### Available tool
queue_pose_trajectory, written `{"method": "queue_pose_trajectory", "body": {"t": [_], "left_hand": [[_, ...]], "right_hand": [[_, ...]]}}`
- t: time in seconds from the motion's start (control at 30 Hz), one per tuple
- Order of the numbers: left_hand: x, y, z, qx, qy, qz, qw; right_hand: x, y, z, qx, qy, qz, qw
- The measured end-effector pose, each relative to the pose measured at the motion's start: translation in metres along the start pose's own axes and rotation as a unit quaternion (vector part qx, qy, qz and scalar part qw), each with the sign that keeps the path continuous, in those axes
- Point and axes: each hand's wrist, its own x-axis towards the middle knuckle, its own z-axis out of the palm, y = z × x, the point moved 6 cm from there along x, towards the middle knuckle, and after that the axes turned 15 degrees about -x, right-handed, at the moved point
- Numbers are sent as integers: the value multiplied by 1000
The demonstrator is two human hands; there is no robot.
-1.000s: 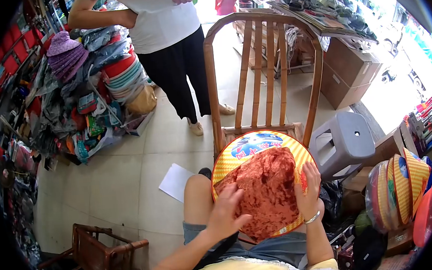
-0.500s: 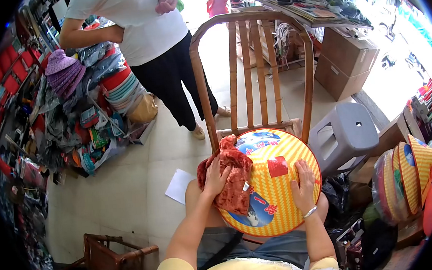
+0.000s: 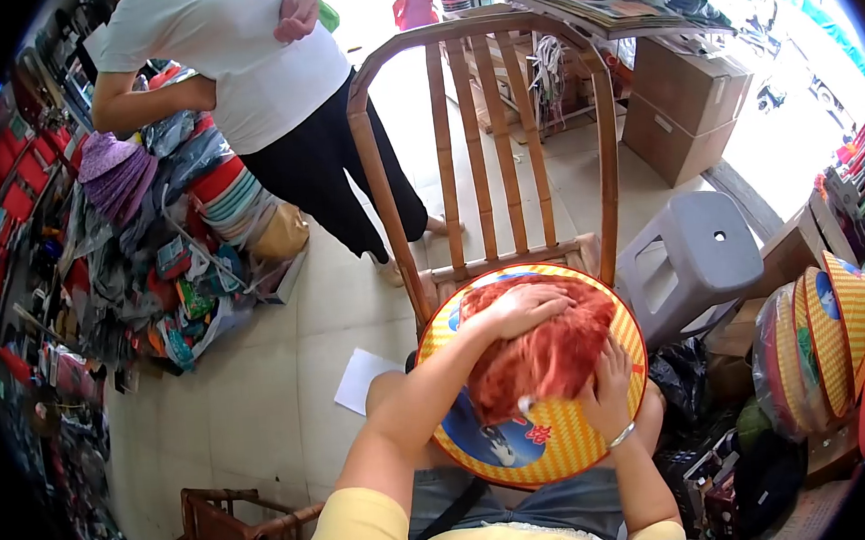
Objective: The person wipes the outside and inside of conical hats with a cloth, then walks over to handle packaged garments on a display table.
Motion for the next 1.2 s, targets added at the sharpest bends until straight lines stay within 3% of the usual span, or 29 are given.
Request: {"method": "queue_pose_trajectory", "body": {"t": [0.07,0.13,0.2,0.27,0.33,0.4,0.47,0.53,0.6,0.67,0.73,0.8,0.83,0.87,0.9,0.93,1.0,1.07,1.13,1.2], "left_hand": [[17,-39,-13,22,-6,-51,998],[20,-97,-26,92,32,-11,995],[6,-136,-42,80,114,-140,980],[-13,-154,-49,102,99,-166,976],[-41,-157,-55,114,151,-168,967],[-78,-151,-56,77,190,-65,977],[-117,-129,-42,-16,267,-84,960],[-149,-129,-22,5,295,-26,955],[-174,-65,0,96,321,-7,942],[-208,-71,42,149,359,-61,919],[-215,-16,87,156,411,-43,897],[-210,17,136,238,395,-38,887],[-189,32,151,288,215,-168,918],[-179,37,165,322,26,-288,901],[-163,44,167,306,115,-123,937],[-154,65,163,279,200,46,938],[-125,69,149,333,162,89,925],[-102,68,124,348,159,52,923],[-96,80,98,365,202,109,902],[-99,83,83,353,209,123,904]], "right_hand": [[6,-8,-11,18,-9,29,999],[7,-9,-14,18,-15,38,999],[6,-5,-13,18,-17,47,999],[3,-2,-10,11,-15,52,998],[2,1,-8,22,-14,63,998],[2,2,-8,33,-9,72,997],[2,0,-10,26,-14,68,997],[0,0,-10,26,-14,67,997],[-1,0,-10,25,-14,65,997],[0,-1,-10,25,-16,64,998],[1,-3,-11,18,-18,53,998],[1,-4,-11,9,-19,45,999],[1,-3,-10,16,-20,46,999],[1,-2,-9,23,-21,47,998],[1,-1,-7,21,-21,42,999],[0,1,-6,10,-13,28,999],[-6,20,19,-1,-4,8,1000],[-17,49,56,-140,87,-40,985],[-10,25,28,-146,65,-9,987],[-22,82,70,85,-22,93,992]]}}
